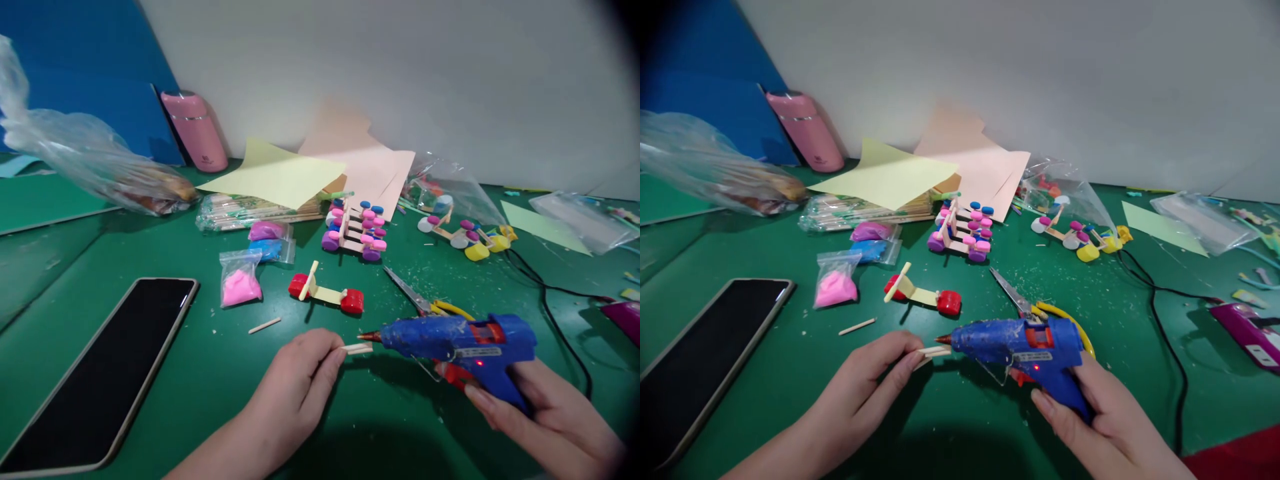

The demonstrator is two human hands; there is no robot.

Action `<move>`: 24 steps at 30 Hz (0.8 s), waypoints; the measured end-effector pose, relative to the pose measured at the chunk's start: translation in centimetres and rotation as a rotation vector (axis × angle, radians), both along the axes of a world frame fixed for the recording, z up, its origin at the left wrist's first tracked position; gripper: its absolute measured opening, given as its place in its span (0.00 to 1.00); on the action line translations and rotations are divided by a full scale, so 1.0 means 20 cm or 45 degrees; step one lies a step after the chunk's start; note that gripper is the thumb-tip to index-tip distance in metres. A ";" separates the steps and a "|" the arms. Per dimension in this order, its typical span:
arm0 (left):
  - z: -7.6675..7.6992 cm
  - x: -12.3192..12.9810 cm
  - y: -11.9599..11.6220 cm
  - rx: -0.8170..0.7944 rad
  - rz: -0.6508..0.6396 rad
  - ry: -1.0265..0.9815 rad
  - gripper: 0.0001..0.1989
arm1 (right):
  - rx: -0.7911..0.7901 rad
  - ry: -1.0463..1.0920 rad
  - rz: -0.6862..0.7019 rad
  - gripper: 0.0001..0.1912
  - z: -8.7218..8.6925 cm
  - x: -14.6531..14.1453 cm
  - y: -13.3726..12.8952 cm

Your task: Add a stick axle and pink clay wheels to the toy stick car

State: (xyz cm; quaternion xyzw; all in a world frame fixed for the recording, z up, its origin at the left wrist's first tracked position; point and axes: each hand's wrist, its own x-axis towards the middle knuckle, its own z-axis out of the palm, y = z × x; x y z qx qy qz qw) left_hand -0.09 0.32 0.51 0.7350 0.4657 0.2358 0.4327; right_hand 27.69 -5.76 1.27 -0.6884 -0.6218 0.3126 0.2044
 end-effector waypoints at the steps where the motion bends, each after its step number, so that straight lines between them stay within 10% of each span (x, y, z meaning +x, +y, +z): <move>1: 0.00 0.00 0.00 0.012 -0.007 0.010 0.11 | 0.024 -0.056 0.029 0.12 0.01 -0.01 0.00; 24: -0.01 0.00 0.00 0.151 -0.053 0.099 0.12 | 0.364 -0.355 0.352 0.17 -0.01 0.04 0.00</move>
